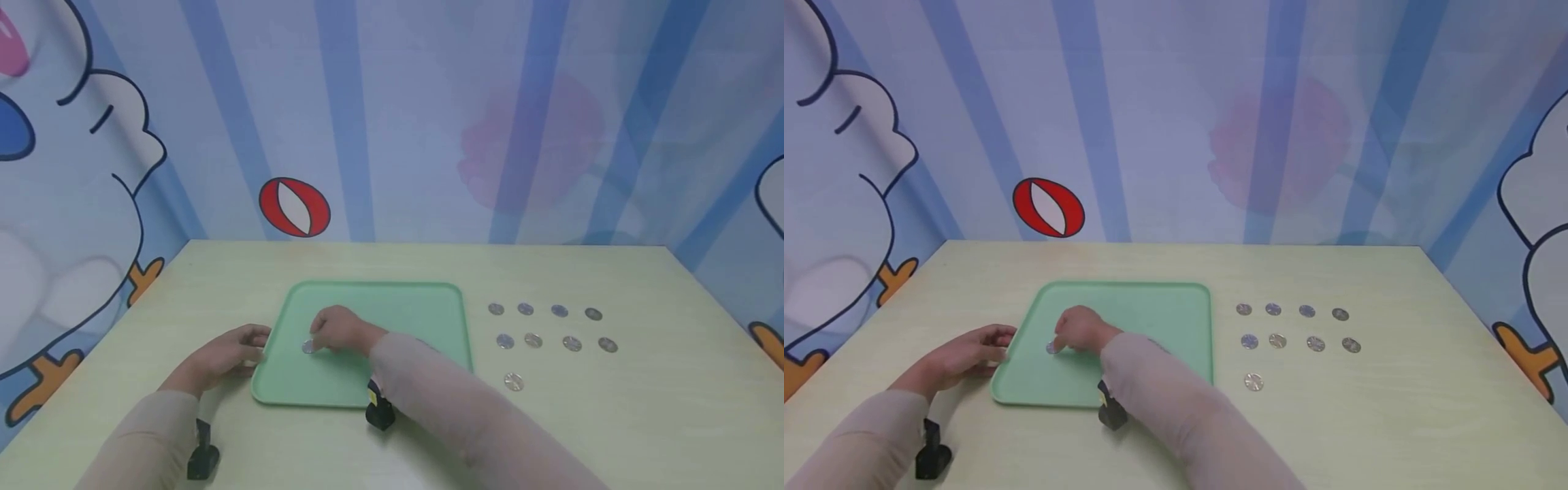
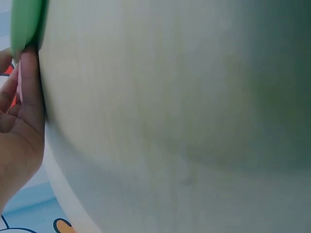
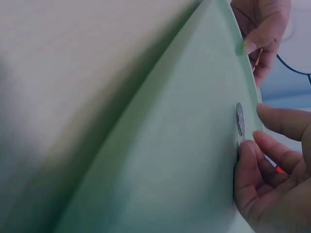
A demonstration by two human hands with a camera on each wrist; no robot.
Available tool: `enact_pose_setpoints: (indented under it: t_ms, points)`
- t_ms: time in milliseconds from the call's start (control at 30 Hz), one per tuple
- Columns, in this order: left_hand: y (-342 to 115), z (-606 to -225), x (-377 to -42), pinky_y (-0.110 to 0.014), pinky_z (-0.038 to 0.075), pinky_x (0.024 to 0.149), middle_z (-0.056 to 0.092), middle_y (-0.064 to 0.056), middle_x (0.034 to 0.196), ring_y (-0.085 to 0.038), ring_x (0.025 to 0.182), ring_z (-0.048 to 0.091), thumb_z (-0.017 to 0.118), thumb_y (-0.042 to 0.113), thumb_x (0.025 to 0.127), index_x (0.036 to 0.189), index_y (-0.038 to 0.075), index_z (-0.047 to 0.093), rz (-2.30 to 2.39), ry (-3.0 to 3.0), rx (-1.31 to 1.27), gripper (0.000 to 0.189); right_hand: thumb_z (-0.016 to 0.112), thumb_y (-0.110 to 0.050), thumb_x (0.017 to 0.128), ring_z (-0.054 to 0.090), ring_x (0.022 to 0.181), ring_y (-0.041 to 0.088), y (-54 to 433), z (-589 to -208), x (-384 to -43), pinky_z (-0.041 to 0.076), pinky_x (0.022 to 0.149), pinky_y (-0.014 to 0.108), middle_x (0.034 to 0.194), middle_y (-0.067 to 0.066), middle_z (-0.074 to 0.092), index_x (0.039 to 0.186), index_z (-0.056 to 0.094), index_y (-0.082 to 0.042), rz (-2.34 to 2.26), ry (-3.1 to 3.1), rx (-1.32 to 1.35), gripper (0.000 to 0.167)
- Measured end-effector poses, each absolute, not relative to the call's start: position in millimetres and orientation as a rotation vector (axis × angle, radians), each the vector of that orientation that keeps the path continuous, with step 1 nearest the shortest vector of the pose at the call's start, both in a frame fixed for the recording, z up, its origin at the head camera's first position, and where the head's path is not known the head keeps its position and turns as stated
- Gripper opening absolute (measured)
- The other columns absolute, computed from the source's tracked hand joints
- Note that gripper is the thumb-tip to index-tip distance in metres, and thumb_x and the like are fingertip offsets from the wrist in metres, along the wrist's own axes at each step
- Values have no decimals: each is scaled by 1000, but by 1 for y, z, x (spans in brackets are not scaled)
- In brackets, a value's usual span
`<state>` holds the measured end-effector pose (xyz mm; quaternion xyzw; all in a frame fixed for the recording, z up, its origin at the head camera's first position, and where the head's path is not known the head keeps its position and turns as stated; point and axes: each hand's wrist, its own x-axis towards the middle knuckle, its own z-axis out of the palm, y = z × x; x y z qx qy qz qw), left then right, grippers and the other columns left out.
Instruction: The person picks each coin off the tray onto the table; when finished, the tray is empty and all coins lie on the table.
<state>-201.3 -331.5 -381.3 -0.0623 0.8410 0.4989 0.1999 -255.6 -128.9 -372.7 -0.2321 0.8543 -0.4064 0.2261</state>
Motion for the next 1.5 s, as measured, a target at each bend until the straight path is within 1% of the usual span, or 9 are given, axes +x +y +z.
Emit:
enact_pose_setpoints:
  t_ms: [233, 400, 467, 567, 667, 900, 1067, 1167, 1500]
  points:
    - [-333, -382, -202, -41, 43, 87, 39, -20, 121, -29, 106, 44, 46, 5, 79, 129, -3, 28, 1385, 2368, -176, 54, 65, -13, 74, 37, 58, 11, -139, -370, -251, 35, 52, 19, 67, -2, 43, 75, 54, -5, -926, 2517, -760, 14]
    - [-334, -384, -200, -42, 43, 87, 42, -18, 118, -28, 104, 45, 47, 3, 77, 128, -3, 30, 1371, 2386, -189, 53, 64, -13, 75, 40, 58, 11, -143, -372, -248, 36, 52, 19, 66, -3, 46, 71, 55, -7, -873, 2553, -768, 12]
    - [-335, -384, -199, -42, 43, 86, 43, -18, 118, -29, 104, 44, 47, 3, 77, 127, -3, 31, 1362, 2392, -202, 53, 64, -14, 75, 40, 56, 10, -145, -373, -247, 36, 50, 19, 63, -4, 46, 67, 53, -9, -822, 2570, -782, 15]
    - [-335, -384, -197, -43, 43, 86, 43, -18, 118, -30, 105, 44, 47, 3, 77, 127, -4, 30, 1352, 2395, -209, 54, 64, -16, 76, 33, 48, 9, -149, -374, -248, 29, 44, 18, 52, -4, 36, 54, 43, -10, -695, 2599, -837, 31]
    - [-336, -385, -198, -43, 43, 86, 42, -18, 118, -30, 105, 44, 47, 3, 77, 128, -3, 31, 1363, 2395, -217, 54, 64, -16, 76, 27, 46, 9, -150, -374, -249, 25, 41, 18, 49, -4, 29, 50, 35, -11, -598, 2632, -892, 39]
    - [-331, -389, -201, -42, 44, 84, 44, -17, 117, -27, 101, 47, 48, 2, 75, 127, -3, 32, 1374, 2406, -232, 54, 58, -6, 78, 30, 47, 9, -139, -374, -250, 27, 43, 17, 54, -3, 35, 57, 40, -9, -742, 2597, -859, 28]
    - [-326, -390, -201, -42, 44, 84, 46, -16, 115, -26, 100, 48, 49, 1, 75, 126, -3, 33, 1381, 2401, -224, 54, 53, 6, 74, 38, 53, 11, -128, -377, -249, 34, 45, 18, 63, 2, 47, 67, 49, -6, -954, 2504, -731, 14]
    - [-326, -391, -201, -43, 43, 86, 46, -16, 116, -28, 102, 46, 48, 1, 74, 126, -4, 32, 1405, 2392, -202, 55, 53, 7, 73, 43, 56, 12, -125, -376, -247, 39, 46, 20, 69, 5, 51, 74, 52, -4, -1039, 2458, -684, 11]
    - [-329, -385, -202, -44, 43, 85, 45, -17, 117, -28, 103, 46, 48, 1, 75, 126, -4, 32, 1387, 2411, -193, 54, 51, 6, 78, 49, 60, 14, -112, -366, -236, 44, 49, 22, 74, 7, 51, 76, 49, -1, -1310, 2250, -683, 7]
